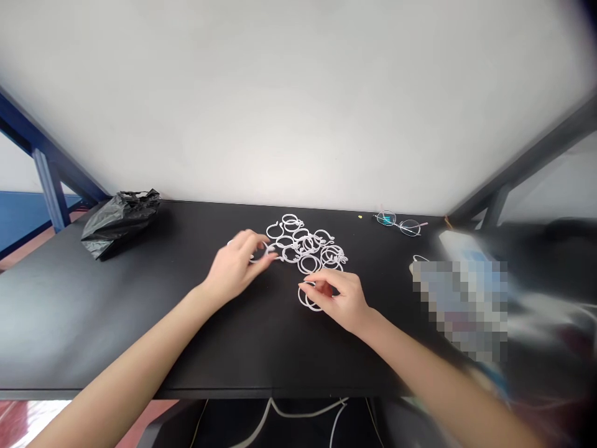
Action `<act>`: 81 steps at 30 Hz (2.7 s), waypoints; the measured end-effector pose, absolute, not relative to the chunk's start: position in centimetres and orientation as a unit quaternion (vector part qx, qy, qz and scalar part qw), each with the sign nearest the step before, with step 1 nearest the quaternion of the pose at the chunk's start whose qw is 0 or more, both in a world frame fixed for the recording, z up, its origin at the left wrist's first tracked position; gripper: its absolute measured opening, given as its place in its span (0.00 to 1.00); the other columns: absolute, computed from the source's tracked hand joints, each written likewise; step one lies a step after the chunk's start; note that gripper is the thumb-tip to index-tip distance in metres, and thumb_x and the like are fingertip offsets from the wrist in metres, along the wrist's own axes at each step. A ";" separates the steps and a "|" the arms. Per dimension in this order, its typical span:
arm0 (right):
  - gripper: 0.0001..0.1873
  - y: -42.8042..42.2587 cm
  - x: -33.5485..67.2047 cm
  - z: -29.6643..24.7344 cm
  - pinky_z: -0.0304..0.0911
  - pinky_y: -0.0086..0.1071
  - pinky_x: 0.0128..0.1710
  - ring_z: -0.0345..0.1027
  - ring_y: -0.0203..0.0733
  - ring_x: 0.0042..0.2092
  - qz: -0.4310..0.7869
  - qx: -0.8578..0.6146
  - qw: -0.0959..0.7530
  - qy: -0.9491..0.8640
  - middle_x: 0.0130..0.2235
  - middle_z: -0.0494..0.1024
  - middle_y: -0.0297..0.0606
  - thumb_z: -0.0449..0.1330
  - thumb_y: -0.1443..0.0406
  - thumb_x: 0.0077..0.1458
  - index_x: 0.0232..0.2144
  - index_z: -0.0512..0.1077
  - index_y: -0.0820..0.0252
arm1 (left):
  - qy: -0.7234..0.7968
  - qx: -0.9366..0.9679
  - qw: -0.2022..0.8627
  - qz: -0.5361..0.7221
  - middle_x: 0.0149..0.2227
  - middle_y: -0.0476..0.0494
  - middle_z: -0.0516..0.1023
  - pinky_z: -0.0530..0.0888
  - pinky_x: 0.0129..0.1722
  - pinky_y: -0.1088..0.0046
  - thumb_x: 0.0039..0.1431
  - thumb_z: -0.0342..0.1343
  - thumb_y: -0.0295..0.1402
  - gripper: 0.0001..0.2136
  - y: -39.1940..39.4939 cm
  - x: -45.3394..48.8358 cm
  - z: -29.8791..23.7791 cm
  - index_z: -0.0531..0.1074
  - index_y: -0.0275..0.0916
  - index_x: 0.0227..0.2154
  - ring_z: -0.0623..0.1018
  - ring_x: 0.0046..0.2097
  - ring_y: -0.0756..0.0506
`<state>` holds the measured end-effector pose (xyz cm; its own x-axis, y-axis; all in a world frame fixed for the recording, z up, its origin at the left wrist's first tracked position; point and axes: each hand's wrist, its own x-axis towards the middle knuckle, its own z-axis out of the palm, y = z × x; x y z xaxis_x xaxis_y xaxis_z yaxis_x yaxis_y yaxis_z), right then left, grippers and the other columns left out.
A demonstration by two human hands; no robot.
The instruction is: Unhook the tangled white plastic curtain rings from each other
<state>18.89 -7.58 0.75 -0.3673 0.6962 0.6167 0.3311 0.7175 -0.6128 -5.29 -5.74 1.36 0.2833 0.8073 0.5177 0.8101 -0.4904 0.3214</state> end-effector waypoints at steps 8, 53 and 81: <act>0.10 -7.0 19.8 0.8 0.61 0.26 0.25 0.66 0.32 0.25 0.198 -0.278 0.239 -0.909 0.24 0.73 0.30 0.67 0.59 0.52 0.29 0.72 0.59 | -0.574 -0.791 0.041 -0.209 0.33 0.44 0.76 0.69 0.39 0.65 0.61 0.55 0.44 0.12 -3.2 -8.5 0.4 0.70 0.39 0.35 0.72 0.37 0.42; 0.12 -7.5 18.3 0.6 0.76 0.31 0.33 0.76 0.39 0.37 0.183 -0.237 0.506 -0.808 0.40 0.80 0.40 0.58 0.74 0.58 0.41 0.77 0.56 | -0.392 -0.611 -0.570 -0.384 0.35 0.42 0.80 0.79 0.38 0.72 0.64 0.53 0.43 0.15 -7.4 -1.8 1.7 0.76 0.34 0.36 0.81 0.36 0.47; 0.05 -8.1 18.1 0.1 0.73 0.30 0.33 0.76 0.38 0.33 0.240 -0.256 0.480 -0.804 0.35 0.82 0.38 0.59 0.68 0.61 0.38 0.76 0.58 | -0.397 -0.808 -0.248 -0.358 0.23 0.55 0.60 0.65 0.27 0.77 0.66 0.46 0.39 0.11 -8.1 -2.3 0.5 0.66 0.37 0.40 0.63 0.25 0.51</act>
<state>18.05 -8.08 0.10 -0.4088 0.6416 0.6490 0.1806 0.7539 -0.6316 -2.34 -8.10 0.50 0.4296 0.8188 0.3809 0.4633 -0.5619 0.6853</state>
